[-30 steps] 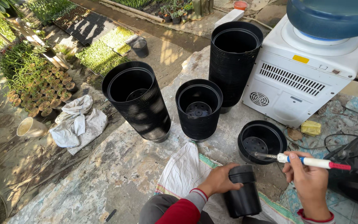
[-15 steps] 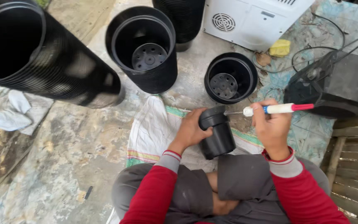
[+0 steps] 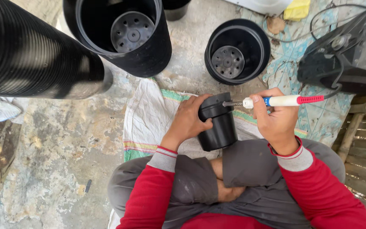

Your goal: The person uses a soldering iron to melt drainage holes into the sides and base of multiple black plastic pots while sitting on the ground.

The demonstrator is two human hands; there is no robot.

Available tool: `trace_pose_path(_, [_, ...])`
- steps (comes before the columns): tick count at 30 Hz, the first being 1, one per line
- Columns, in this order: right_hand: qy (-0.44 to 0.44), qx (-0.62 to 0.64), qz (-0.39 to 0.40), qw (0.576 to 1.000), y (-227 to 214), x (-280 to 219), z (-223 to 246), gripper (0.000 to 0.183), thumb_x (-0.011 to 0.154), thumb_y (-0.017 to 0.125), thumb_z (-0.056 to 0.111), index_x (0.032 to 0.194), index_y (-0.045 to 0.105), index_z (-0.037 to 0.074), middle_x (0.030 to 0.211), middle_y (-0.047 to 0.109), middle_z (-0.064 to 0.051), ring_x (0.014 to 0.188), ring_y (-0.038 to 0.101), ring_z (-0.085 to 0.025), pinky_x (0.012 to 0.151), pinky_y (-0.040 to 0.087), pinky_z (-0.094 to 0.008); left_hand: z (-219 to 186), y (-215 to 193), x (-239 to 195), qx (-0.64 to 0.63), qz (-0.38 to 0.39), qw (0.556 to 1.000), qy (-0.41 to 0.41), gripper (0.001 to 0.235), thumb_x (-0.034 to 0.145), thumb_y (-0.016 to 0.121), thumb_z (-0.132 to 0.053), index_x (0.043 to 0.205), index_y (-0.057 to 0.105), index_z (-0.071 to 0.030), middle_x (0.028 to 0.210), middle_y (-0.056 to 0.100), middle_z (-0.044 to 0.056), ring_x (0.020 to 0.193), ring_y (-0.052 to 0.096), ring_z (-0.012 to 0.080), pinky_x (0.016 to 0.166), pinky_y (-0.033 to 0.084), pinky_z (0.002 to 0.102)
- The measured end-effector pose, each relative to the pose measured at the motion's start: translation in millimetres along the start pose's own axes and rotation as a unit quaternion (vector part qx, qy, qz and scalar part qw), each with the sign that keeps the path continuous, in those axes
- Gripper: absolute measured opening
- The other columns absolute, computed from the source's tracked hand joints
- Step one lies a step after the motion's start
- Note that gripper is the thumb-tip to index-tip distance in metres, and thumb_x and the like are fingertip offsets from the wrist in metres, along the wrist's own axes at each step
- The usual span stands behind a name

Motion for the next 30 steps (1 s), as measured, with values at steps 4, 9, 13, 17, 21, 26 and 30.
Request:
trace_pose_path(4, [0.016, 0.011, 0.004, 1.0, 1.6, -5.9, -1.2, 0.01, 0.107, 0.065, 0.003, 0.1, 0.064, -0.004, 0.072, 0.063, -0.005, 0.061, 0.059, -0.007, 0.055, 0.044, -0.023, -0.2, -5.1, 0.7, 0.023, -0.015, 1.0, 0.007, 0.073, 0.07, 0.081, -0.02, 0.138, 0.057, -0.015, 0.116, 0.063, 0.015, 0.112, 0.058, 0.0394, 0.102, 0.047, 0.047])
trace_pose_path(9, [0.017, 0.006, 0.008, 1.0, 4.3, -8.4, -0.1, 0.009, 0.108, 0.065, 0.002, 0.101, 0.064, -0.004, 0.073, 0.064, -0.004, 0.062, 0.059, -0.007, 0.057, 0.044, -0.023, 2.4, -6.1, 0.8, 0.02, -0.01, 0.999, -0.027, 0.073, 0.071, 0.08, -0.02, 0.14, 0.057, -0.016, 0.115, 0.062, 0.013, 0.112, 0.06, 0.0366, 0.1, 0.049, 0.046])
trace_pose_path(13, [0.013, -0.004, 0.009, 1.0, 5.7, -8.9, 1.7, 0.008, 0.109, 0.065, 0.002, 0.103, 0.065, -0.004, 0.075, 0.065, -0.005, 0.064, 0.059, -0.007, 0.059, 0.044, -0.023, 0.8, -5.5, 0.7, 0.025, -0.008, 0.999, -0.037, 0.073, 0.071, 0.081, -0.021, 0.14, 0.057, -0.017, 0.112, 0.063, 0.013, 0.11, 0.062, 0.0358, 0.098, 0.05, 0.046])
trace_pose_path(17, [0.001, -0.026, 0.01, 1.0, 6.3, -8.6, 3.9, 0.008, 0.109, 0.066, 0.002, 0.104, 0.065, -0.004, 0.078, 0.067, -0.006, 0.066, 0.06, -0.007, 0.061, 0.045, -0.023, -0.8, -6.8, 1.3, 0.025, -0.015, 0.999, -0.032, 0.072, 0.071, 0.081, -0.022, 0.14, 0.057, -0.018, 0.111, 0.064, 0.012, 0.108, 0.064, 0.0353, 0.097, 0.051, 0.046])
trace_pose_path(21, [0.006, -0.027, 0.012, 1.0, 8.1, -8.4, 2.7, 0.008, 0.109, 0.067, 0.003, 0.103, 0.066, -0.003, 0.077, 0.067, -0.006, 0.066, 0.061, -0.007, 0.06, 0.045, -0.023, -1.3, -6.8, 0.4, 0.026, -0.015, 0.999, -0.034, 0.073, 0.071, 0.081, -0.022, 0.14, 0.057, -0.018, 0.11, 0.064, 0.012, 0.107, 0.064, 0.0353, 0.095, 0.052, 0.046])
trace_pose_path(26, [0.004, -0.02, 0.016, 1.0, 9.4, -8.5, 1.3, 0.009, 0.109, 0.066, 0.004, 0.104, 0.065, -0.003, 0.079, 0.067, -0.006, 0.066, 0.061, -0.007, 0.06, 0.045, -0.023, -1.4, -7.0, 0.1, 0.03, -0.019, 0.999, -0.032, 0.073, 0.072, 0.081, -0.022, 0.14, 0.056, -0.018, 0.11, 0.064, 0.012, 0.107, 0.064, 0.0359, 0.095, 0.052, 0.046])
trace_pose_path(30, [-0.014, -0.047, 0.015, 0.999, 9.0, -8.5, 4.4, 0.009, 0.109, 0.067, 0.003, 0.104, 0.066, -0.004, 0.079, 0.066, -0.006, 0.062, 0.061, -0.007, 0.057, 0.045, -0.021, -1.5, -7.0, 0.5, 0.031, -0.02, 0.999, -0.032, 0.073, 0.072, 0.081, -0.022, 0.14, 0.056, -0.018, 0.109, 0.064, 0.012, 0.107, 0.064, 0.0364, 0.095, 0.052, 0.046])
Point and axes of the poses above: each hand's wrist, its own x-axis towards the middle knuckle, its own y-axis out of the palm, z = x × y, the point moved 9 cm from there along x, towards the middle knuckle
